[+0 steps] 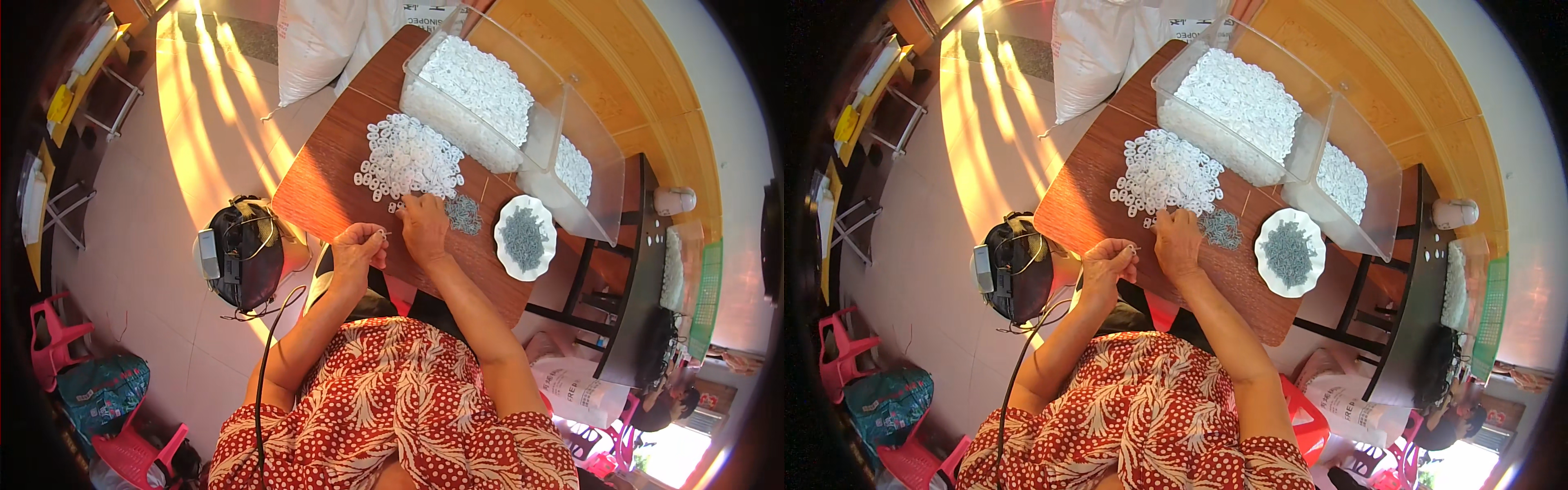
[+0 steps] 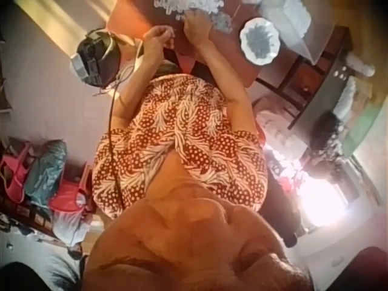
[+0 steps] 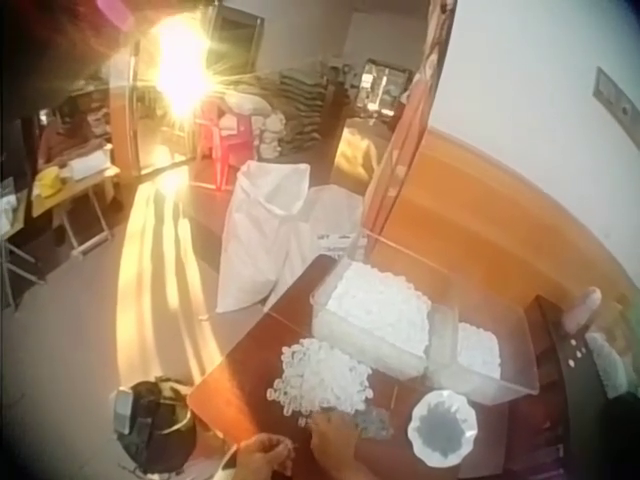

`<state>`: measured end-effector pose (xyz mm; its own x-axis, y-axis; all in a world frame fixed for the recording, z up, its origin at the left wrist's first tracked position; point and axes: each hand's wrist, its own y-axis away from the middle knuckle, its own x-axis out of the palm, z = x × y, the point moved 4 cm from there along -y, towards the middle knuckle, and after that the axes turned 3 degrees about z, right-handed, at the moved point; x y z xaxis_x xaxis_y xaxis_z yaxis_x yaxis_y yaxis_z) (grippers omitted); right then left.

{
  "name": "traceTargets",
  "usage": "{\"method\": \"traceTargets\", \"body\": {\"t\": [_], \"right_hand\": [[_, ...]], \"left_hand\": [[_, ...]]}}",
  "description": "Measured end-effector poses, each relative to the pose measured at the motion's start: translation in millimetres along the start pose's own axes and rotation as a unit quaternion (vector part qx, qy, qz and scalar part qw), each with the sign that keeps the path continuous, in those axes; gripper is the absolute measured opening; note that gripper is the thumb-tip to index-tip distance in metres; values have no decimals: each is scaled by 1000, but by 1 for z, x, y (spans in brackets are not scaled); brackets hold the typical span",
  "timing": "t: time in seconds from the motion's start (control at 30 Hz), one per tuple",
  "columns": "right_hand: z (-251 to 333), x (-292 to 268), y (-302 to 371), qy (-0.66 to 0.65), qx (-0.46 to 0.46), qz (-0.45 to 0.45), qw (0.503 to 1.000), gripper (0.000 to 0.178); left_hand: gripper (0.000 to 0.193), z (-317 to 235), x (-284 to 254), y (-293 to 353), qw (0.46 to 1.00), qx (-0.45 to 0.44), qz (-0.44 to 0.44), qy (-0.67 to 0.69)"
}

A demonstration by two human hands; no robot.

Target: The person is manually assembling small white plastic components by inserting metal pins or smaller parts into them.

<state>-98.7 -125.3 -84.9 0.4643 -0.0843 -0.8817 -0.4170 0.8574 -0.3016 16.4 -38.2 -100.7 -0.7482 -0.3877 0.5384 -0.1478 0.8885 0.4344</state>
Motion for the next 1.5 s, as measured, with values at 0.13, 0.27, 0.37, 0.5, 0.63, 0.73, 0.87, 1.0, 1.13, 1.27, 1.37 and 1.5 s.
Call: {"method": "traceTargets", "body": {"t": [0.13, 0.27, 0.37, 0.5, 0.63, 0.73, 0.87, 1.0, 1.13, 1.27, 1.37, 1.5], "right_hand": [[-1, 9, -1, 55, -80, 1, 995, 11], [4, 11, -3, 130, -129, 17, 983, 6], [7, 9, -2, 182, -169, 36, 968, 6], [3, 11, -5, 202, -190, 61, 959, 6], [-24, 13, -5, 84, 19, 152, 985, 9], [-42, 2, 12, -296, 196, 125, 926, 13], [-27, -24, 24, -484, 373, 127, 781, 15], [-28, -30, 33, -522, 359, 123, 764, 17], [-23, -37, 38, -528, 360, 106, 762, 19], [-15, -47, 42, -537, 348, 92, 763, 19], [-13, -51, 43, -552, 351, 81, 752, 18], [-13, -50, 45, -562, 344, 82, 748, 19]], "left_hand": [[9, -3, -2, -3, 1000, -1, -5, -4], [8, -3, -1, -8, 1000, -5, -8, 1], [8, -1, 0, -8, 1000, -14, -4, 6], [8, 0, 2, -7, 1000, -22, 0, 4], [8, -3, 8, -7, 1000, -19, 0, 7], [8, -5, 13, -6, 1000, -15, 7, -1], [10, 0, 21, -8, 999, -25, 15, -15], [10, 10, 27, -13, 998, -44, 21, -34], [10, 14, 33, -10, 998, -50, 29, -26], [10, 8, 40, -2, 998, -50, 48, -7], [10, 8, 42, 0, 997, -46, 55, 0], [10, 10, 42, -1, 997, -43, 63, 1]]}}
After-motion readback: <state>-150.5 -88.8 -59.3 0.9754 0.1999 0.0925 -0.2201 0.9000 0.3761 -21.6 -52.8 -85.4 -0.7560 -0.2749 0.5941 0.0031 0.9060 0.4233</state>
